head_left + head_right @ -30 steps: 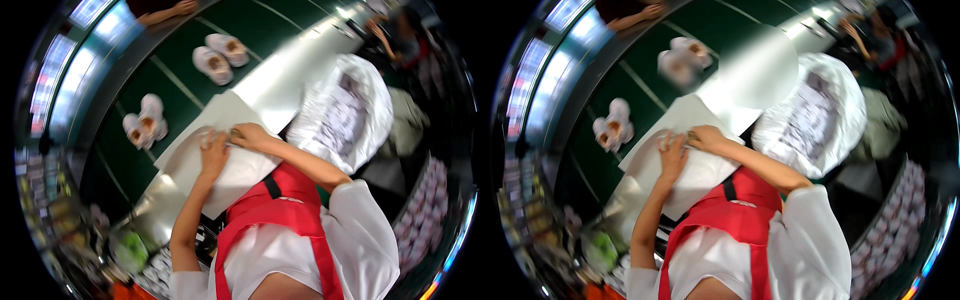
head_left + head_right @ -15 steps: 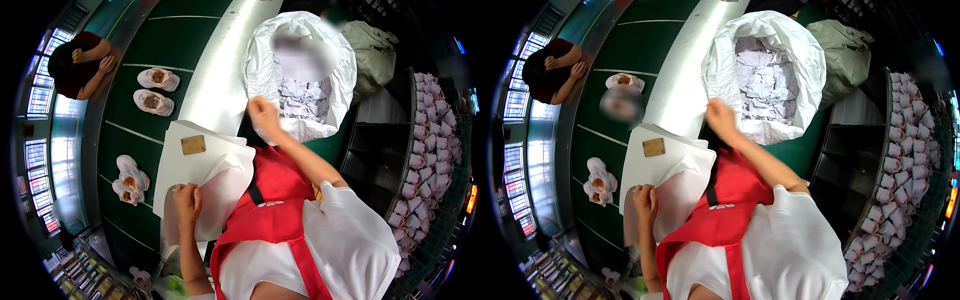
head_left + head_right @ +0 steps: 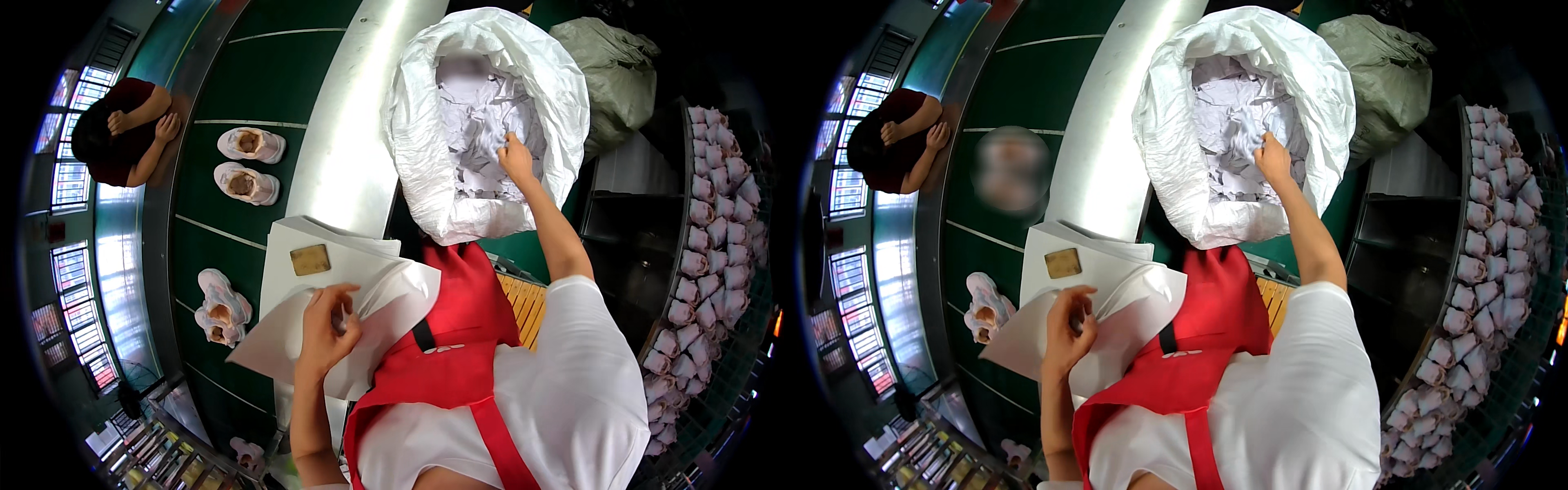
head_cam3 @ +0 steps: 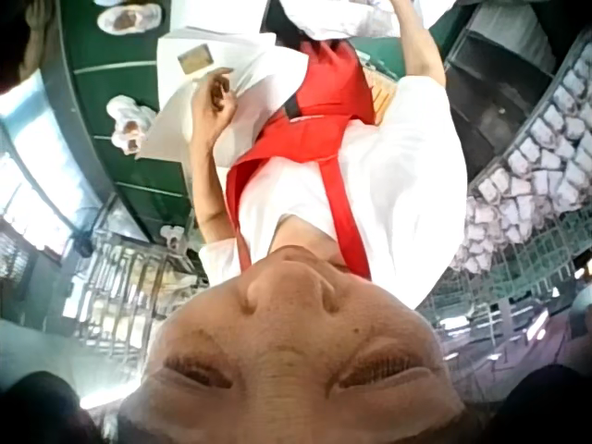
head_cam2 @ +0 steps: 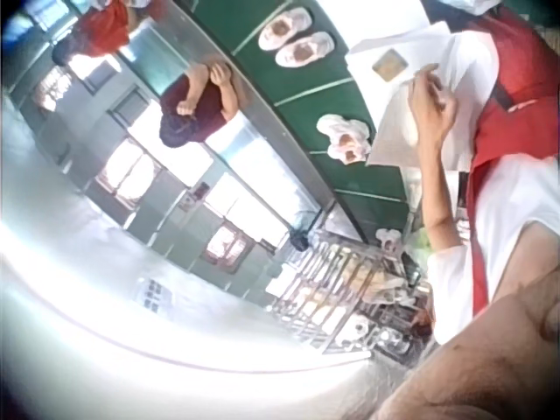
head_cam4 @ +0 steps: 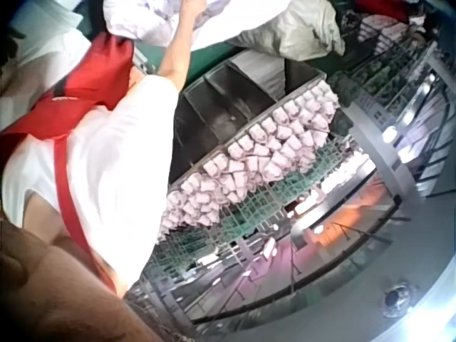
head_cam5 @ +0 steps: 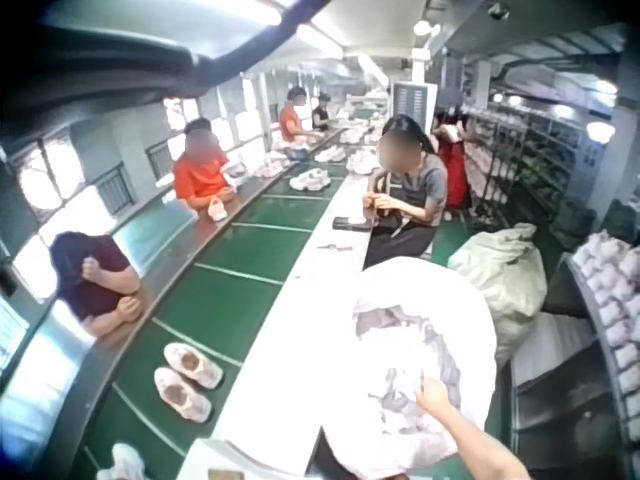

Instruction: The person takes crumpled white paper from a large sack, stuffs it into white sneakers on a conveyor belt, and places the filled shoes onto the belt. The person also briefly touches their face during the task.

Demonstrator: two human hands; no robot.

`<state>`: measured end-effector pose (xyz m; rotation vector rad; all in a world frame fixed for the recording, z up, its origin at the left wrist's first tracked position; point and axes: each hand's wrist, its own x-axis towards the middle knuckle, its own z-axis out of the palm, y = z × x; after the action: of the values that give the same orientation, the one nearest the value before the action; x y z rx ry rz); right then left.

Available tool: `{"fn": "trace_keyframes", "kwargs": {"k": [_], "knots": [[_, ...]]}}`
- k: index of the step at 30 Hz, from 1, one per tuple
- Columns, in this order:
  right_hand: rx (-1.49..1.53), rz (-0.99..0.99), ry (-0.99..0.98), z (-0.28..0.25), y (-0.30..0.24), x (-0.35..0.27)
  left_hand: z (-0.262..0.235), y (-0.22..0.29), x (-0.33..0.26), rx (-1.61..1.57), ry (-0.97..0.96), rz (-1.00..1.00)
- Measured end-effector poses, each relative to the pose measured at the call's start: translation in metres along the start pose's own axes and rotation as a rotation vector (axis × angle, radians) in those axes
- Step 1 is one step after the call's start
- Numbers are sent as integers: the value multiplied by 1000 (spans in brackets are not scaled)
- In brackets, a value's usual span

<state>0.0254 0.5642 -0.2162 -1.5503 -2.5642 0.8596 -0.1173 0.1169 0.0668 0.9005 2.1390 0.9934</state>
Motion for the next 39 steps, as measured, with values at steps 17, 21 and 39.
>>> {"fn": "trace_keyframes", "kwargs": {"k": [17,21,39], "knots": [[854,-459,-630,-53,-212,-206,40,-35,35,-113,3,-22],[1178,-87,-545,-60,-215,-207,28,-46,24,-181,15,-230],[910,-58,-311,-18,-187,-169,-3,-47,-21,-63,-30,4]]}}
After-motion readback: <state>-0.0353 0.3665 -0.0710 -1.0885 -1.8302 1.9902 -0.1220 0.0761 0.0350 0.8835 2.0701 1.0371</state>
